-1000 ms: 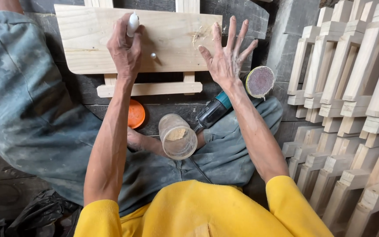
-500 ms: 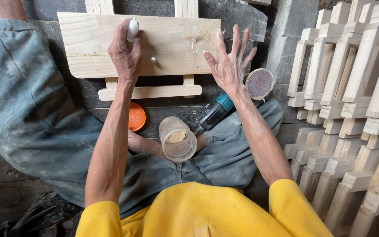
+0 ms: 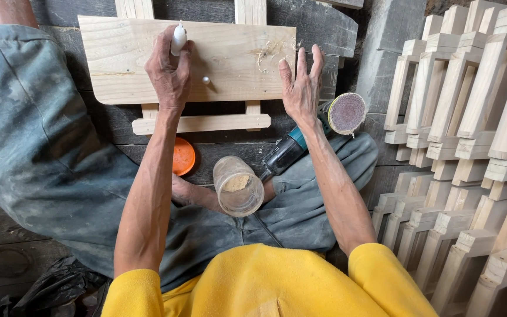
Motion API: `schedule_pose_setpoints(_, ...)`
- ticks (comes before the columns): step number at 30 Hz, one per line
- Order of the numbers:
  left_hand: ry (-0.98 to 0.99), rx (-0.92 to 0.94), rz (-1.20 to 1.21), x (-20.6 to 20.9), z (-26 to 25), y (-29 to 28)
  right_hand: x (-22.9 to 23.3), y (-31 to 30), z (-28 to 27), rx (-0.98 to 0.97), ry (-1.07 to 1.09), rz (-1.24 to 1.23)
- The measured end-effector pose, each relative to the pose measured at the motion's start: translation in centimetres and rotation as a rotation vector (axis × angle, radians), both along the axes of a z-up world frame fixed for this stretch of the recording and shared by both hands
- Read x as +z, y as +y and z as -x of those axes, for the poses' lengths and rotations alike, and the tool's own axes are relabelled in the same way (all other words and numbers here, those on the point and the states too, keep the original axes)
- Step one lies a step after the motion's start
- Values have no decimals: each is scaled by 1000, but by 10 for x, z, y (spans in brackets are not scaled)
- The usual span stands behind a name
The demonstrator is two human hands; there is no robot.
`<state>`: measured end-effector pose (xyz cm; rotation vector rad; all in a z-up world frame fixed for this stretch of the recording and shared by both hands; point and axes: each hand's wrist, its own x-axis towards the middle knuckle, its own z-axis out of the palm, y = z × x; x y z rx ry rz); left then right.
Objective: Applying wood filler from a tube to small holes in a wooden board and smoothing it with fingers.
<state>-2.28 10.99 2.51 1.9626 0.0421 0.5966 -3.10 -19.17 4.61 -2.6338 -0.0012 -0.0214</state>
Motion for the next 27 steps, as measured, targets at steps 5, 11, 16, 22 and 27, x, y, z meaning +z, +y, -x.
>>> schedule_pose_setpoints(5, -15, 8, -14, -3, -1, 0, -10, -1, 5, 22, -75, 208)
schedule_pose_setpoints(11, -9, 11, -17, 2, -1, 0, -9, 7, 5, 103, -67, 453)
schedule_pose_setpoints(16, -22, 0, 7, 3, -1, -1, -33, -5, -21, 43, 54, 438)
schedule_pose_setpoints(22, -12, -10, 17, 5, 0, -1, -23, -20, -29, -176, 172, 99)
schedule_pose_setpoints(27, -4, -7, 3, 9, 1, 0, -11, -16, -11, -250, 156, -210)
